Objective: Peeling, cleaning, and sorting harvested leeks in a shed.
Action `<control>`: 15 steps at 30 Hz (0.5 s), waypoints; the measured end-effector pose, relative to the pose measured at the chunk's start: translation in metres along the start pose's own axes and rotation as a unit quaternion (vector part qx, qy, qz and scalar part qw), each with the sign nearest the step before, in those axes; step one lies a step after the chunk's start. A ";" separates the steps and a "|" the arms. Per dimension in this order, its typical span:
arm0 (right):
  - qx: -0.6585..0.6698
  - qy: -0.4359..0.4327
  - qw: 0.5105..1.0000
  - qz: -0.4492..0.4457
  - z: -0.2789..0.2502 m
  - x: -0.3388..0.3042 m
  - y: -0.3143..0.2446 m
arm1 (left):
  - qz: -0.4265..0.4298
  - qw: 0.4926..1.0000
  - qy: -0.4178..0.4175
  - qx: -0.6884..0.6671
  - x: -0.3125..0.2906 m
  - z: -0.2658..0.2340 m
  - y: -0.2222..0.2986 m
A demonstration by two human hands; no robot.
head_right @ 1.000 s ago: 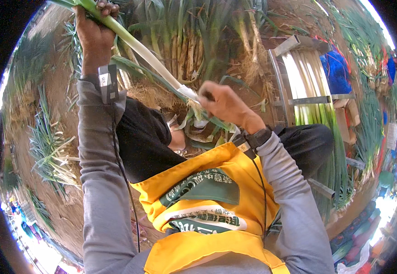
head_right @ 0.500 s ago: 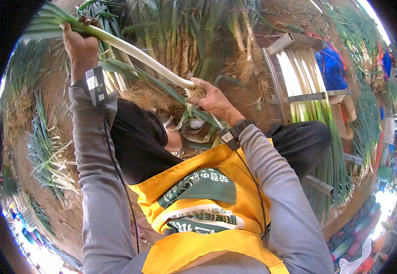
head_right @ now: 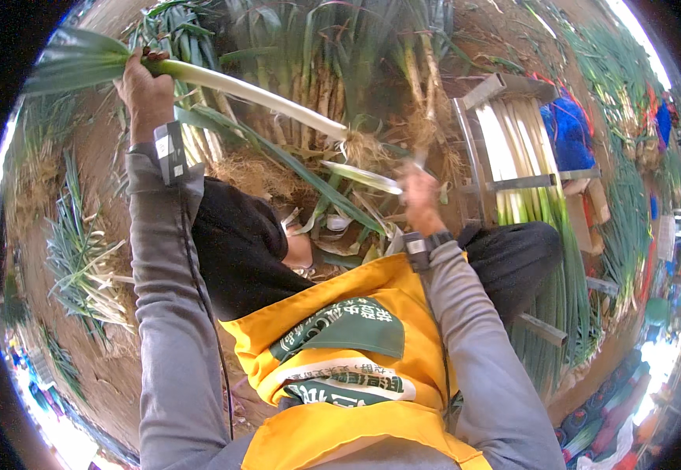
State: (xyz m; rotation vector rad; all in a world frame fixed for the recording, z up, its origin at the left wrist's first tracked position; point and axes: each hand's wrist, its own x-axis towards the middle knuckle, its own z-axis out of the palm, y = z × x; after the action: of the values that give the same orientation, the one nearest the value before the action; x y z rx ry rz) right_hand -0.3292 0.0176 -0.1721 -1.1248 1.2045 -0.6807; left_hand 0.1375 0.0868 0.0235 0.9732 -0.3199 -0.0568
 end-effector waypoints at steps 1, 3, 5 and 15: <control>0.073 0.112 0.987 0.091 -0.021 0.014 0.018 | -0.005 0.999 0.005 -0.053 0.000 0.010 0.010; 0.136 0.136 0.973 0.128 -0.030 0.021 0.027 | -0.002 0.995 0.013 -0.096 0.009 0.002 0.019; 0.123 0.125 0.977 0.123 -0.003 0.012 0.011 | 0.014 0.999 0.024 -0.044 0.014 -0.018 0.025; -0.318 -0.188 0.857 -0.360 0.114 -0.067 -0.068 | 0.000 0.995 -0.078 -0.064 -0.025 0.016 0.029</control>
State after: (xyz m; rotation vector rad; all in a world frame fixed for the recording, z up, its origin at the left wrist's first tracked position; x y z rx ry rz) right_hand -0.2292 0.0885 -0.0878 -2.2148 0.6407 -0.5663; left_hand 0.1063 0.0951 0.0501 0.8442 -0.4541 -0.1520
